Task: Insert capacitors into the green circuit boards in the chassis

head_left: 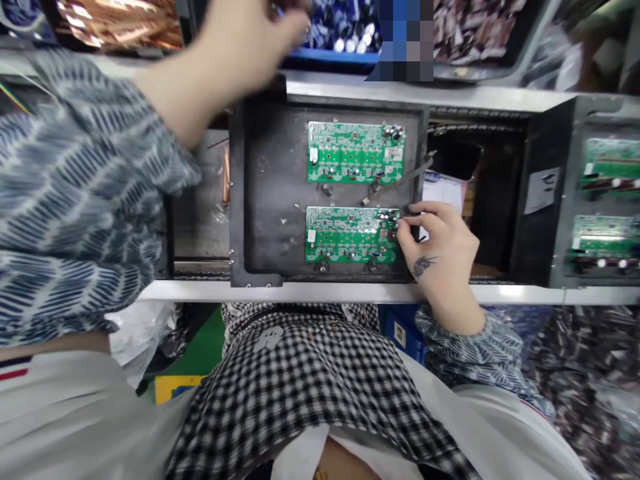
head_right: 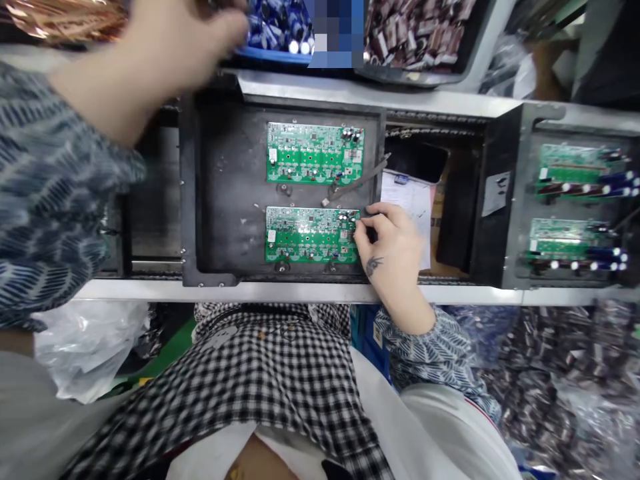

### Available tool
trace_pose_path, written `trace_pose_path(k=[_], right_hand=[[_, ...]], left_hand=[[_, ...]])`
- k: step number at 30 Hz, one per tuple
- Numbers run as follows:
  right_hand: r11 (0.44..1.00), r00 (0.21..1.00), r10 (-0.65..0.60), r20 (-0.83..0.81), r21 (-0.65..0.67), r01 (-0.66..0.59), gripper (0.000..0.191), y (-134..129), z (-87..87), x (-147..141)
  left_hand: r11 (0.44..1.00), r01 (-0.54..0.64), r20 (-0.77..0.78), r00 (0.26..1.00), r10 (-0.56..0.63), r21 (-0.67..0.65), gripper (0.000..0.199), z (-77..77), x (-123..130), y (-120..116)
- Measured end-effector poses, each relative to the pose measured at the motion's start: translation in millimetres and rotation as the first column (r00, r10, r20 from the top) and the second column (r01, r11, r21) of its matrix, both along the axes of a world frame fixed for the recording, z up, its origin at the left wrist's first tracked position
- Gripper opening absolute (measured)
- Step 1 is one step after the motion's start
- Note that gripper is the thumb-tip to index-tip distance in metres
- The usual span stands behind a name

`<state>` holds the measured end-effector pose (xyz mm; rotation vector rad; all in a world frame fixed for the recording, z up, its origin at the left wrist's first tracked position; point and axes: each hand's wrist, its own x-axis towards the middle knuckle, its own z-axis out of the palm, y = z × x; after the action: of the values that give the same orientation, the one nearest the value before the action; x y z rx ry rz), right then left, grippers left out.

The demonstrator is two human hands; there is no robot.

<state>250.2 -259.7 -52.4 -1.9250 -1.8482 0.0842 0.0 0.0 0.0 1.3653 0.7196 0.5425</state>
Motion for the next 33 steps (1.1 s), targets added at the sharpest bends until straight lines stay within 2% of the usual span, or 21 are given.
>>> trace_pose_path(k=[1, 2, 3, 6, 9, 13, 15, 22, 25, 27, 29, 33], right_hand=[[1.0, 1.0, 0.011, 0.029, -0.03, -0.01, 0.012, 0, 2.5, -2], [0.998, 0.998, 0.025, 0.055, -0.066, -0.021, 0.014, -1, 6.2, -3], [0.994, 0.997, 0.04, 0.068, -0.1, -0.033, 0.014, 0, 11.3, -4], [0.987, 0.995, 0.1, -0.012, -0.128, -0.101, 0.019, 4, 32.0, -3], [0.987, 0.968, 0.137, -0.211, -0.048, -0.15, 0.035, 13, 50.6, -1], [0.974, 0.904, 0.222, -0.367, 0.047, -0.22, 0.02, 28, 57.5, -4], [0.969, 0.904, 0.245, -0.35, 0.054, -0.242, 0.017, 32, 56.6, -4], [0.937, 0.913, 0.304, -0.272, -0.087, -0.338, 0.01, 42, 63.3, 8], [0.92, 0.909, 0.354, -0.219, -0.096, -0.381, 0.011, 66, 62.8, 23], [0.948, 0.944, 0.299, -0.141, -0.071, -0.311, 0.013, 91, 55.2, 37], [0.975, 0.985, 0.167, -0.048, -0.138, -0.172, 0.017, 118, 42.2, 51], [0.936, 0.99, 0.138, 0.018, -0.33, -0.124, 0.036, 152, 15.3, 64]], left_hand=[[0.987, -0.082, -0.043, 0.995, 0.089, 0.14, 0.018, -3.5, 10, -18], [0.973, -0.061, -0.109, 0.99, 0.087, 0.224, 0.014, -6.5, 21, -39], [0.979, 0.023, -0.115, 0.993, 0.001, 0.203, 0.013, -9.0, 31, -60], [0.99, 0.142, -0.029, 0.989, -0.143, -0.02, 0.011, -13.1, 54, -113], [0.961, 0.204, 0.044, 0.979, -0.2, -0.188, 0.008, -14.5, 63, -136], [0.932, 0.263, 0.118, 0.963, -0.24, -0.251, 0.009, -16.8, 64, -135], [0.913, 0.282, 0.123, 0.959, -0.257, -0.293, 0.008, -18.3, 63, -133], [0.81, 0.273, 0.134, 0.962, -0.238, -0.519, 0.009, -20.3, 60, -131], [0.815, 0.25, 0.126, 0.968, -0.217, -0.523, 0.006, -21.4, 61, -129], [0.841, 0.189, 0.093, 0.982, -0.165, -0.507, 0.006, -23.7, 62, -128], [0.858, 0.124, 0.058, 0.992, -0.109, -0.498, 0.006, -27.0, 64, -127], [0.866, 0.074, 0.056, 0.997, -0.054, -0.494, 0.013, -32.0, 64, -126]])
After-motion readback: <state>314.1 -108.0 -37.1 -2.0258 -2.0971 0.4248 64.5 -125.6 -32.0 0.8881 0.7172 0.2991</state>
